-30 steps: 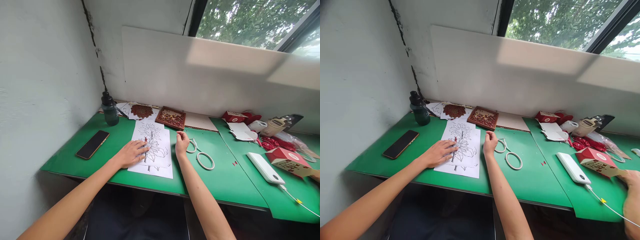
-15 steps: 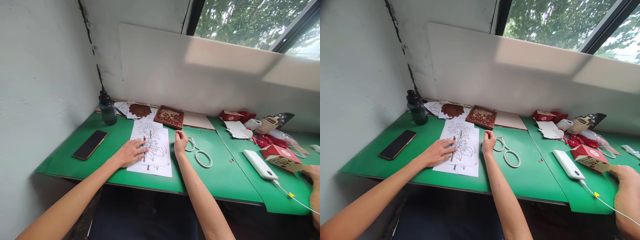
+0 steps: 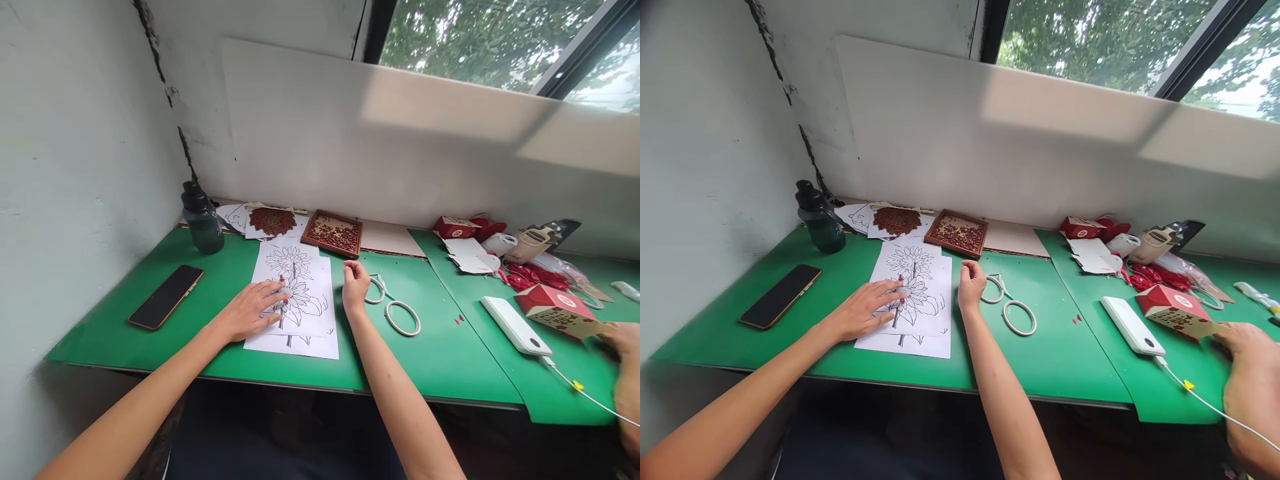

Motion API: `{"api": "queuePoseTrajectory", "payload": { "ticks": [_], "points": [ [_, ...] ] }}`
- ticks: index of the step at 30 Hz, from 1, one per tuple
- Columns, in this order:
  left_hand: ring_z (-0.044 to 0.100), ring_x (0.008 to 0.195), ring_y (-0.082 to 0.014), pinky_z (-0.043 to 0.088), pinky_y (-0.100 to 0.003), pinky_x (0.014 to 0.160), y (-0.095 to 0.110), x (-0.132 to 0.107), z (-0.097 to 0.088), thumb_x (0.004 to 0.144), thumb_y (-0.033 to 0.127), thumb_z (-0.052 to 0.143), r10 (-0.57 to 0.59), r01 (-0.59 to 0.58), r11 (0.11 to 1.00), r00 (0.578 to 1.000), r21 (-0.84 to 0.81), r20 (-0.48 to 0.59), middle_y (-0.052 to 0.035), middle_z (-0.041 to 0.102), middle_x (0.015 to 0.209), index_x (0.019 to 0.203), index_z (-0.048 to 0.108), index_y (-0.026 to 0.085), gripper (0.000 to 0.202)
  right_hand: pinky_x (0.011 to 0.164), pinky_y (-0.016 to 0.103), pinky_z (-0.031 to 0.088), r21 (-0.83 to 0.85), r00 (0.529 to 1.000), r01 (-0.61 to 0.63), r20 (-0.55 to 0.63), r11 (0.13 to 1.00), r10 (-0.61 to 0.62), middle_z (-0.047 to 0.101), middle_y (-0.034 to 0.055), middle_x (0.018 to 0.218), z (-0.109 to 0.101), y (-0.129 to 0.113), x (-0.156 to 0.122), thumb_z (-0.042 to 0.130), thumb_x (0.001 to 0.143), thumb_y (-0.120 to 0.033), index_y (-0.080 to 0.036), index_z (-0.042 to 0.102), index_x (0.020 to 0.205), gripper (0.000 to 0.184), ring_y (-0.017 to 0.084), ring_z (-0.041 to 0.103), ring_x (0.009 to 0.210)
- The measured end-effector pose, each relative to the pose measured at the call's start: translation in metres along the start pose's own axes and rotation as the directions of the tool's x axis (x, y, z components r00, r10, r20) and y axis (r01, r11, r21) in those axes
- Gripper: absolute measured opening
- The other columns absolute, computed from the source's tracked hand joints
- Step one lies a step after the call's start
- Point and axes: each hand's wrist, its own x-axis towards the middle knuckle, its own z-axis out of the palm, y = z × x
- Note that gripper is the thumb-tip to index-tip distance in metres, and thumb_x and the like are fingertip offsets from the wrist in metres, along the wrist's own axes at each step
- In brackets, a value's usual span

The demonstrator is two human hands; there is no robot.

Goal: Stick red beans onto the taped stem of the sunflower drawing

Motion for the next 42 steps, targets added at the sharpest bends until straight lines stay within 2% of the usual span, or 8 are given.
{"api": "queuePoseTrajectory", "payload": {
  "ticks": [9, 17, 23, 27, 31, 34, 38, 42],
  "points": [
    [0.038, 0.155, -0.0302, 0.036, -0.053, 0.125, -0.002, 0.002, 0.001, 0.107, 0.056, 0.042, -0.012, 0.012, 1.0, 0.998, -0.004, 0.062, -0.0024, 0.035, 0.171, 0.158, 0.046, 0.037, 0.054, 0.056, 0.029, 0.028, 0.044, 0.998, 0.001, 0.067, 0.999, -0.004, 0.037, -0.0049, 0.055, -0.008, 0.001, 0.004, 0.04, 0.06, -0.023, -0.022, 0.055, 0.071, 0.018, 0.014, 0.034, 0.053],
    [0.03, 0.159, -0.0293, 0.032, -0.052, 0.126, -0.004, 0.003, -0.003, 0.107, 0.059, 0.039, -0.033, 0.033, 0.999, 0.996, 0.002, 0.086, -0.0014, 0.023, 0.174, 0.164, 0.033, 0.038, 0.061, 0.059, 0.03, 0.029, -0.033, 0.96, 0.031, 0.279, 0.999, -0.021, 0.043, -0.0035, 0.055, -0.002, -0.007, -0.008, 0.041, 0.061, -0.02, -0.022, 0.059, 0.067, 0.019, 0.016, 0.038, 0.057],
    [0.03, 0.159, -0.0294, 0.031, -0.048, 0.127, -0.015, 0.019, -0.002, 0.107, 0.062, 0.037, -0.081, 0.082, 0.997, 0.991, -0.011, 0.111, -0.002, 0.027, 0.173, 0.163, 0.038, 0.032, 0.063, 0.066, 0.032, 0.037, -0.08, 0.97, -0.013, 0.242, 0.997, 0.032, 0.049, -0.0021, 0.058, -0.006, -0.005, -0.006, 0.042, 0.065, -0.024, -0.023, 0.061, 0.071, 0.02, 0.019, 0.045, 0.062],
    [0.029, 0.16, -0.0281, 0.029, -0.048, 0.128, -0.016, 0.02, 0.003, 0.106, 0.062, 0.038, -0.119, 0.123, 0.992, 0.987, -0.031, 0.108, 0.0002, 0.027, 0.173, 0.163, 0.036, 0.034, 0.064, 0.088, 0.04, 0.047, -0.071, 0.962, -0.119, 0.237, 0.99, 0.133, 0.074, 0.0057, 0.094, -0.008, -0.004, 0.002, 0.052, 0.068, -0.028, -0.024, 0.072, 0.09, 0.03, 0.027, 0.064, 0.091],
    [0.031, 0.159, -0.0286, 0.031, -0.047, 0.128, -0.015, 0.016, 0.004, 0.104, 0.062, 0.045, -0.104, 0.107, 0.993, 0.991, -0.041, 0.08, 0.0009, 0.03, 0.172, 0.16, 0.041, 0.036, 0.062, 0.104, 0.047, 0.049, 0.016, 0.917, -0.271, 0.309, 0.963, 0.253, 0.074, 0.0086, 0.124, -0.007, -0.006, 0.002, 0.063, 0.07, -0.031, -0.026, 0.073, 0.112, 0.043, 0.029, 0.067, 0.115],
    [0.033, 0.158, -0.0308, 0.033, -0.048, 0.127, -0.011, 0.013, 0.003, 0.102, 0.06, 0.052, -0.065, 0.069, 0.996, 0.995, -0.055, 0.076, 0.0001, 0.032, 0.171, 0.159, 0.045, 0.037, 0.061, 0.1, 0.048, 0.056, 0.099, 0.878, -0.387, 0.343, 0.917, 0.334, 0.069, 0.0095, 0.135, -0.009, -0.011, 0.0, 0.067, 0.076, -0.038, -0.03, 0.07, 0.123, 0.048, 0.03, 0.066, 0.121],
    [0.038, 0.155, -0.0334, 0.037, -0.052, 0.125, 0.0, 0.011, 0.004, 0.1, 0.053, 0.06, 0.014, -0.006, 0.996, 0.995, -0.09, 0.098, -0.0019, 0.037, 0.169, 0.158, 0.047, 0.036, 0.062, 0.091, 0.046, 0.062, 0.286, 0.783, -0.609, 0.368, 0.74, 0.502, 0.065, 0.0076, 0.136, -0.013, -0.018, 0.001, 0.077, 0.07, -0.035, -0.032, 0.07, 0.118, 0.049, 0.032, 0.062, 0.127],
    [0.045, 0.151, -0.0332, 0.043, -0.051, 0.121, 0.003, 0.011, 0.003, 0.099, 0.048, 0.062, 0.031, -0.023, 0.99, 0.998, -0.141, 0.053, -0.0027, 0.044, 0.166, 0.154, 0.052, 0.036, 0.058, 0.083, 0.036, 0.062, 0.323, 0.753, -0.656, 0.349, 0.683, 0.558, 0.068, 0.0057, 0.125, -0.018, -0.019, 0.007, 0.077, 0.067, -0.028, -0.03, 0.067, 0.113, 0.048, 0.026, 0.07, 0.114]
  ]
}}
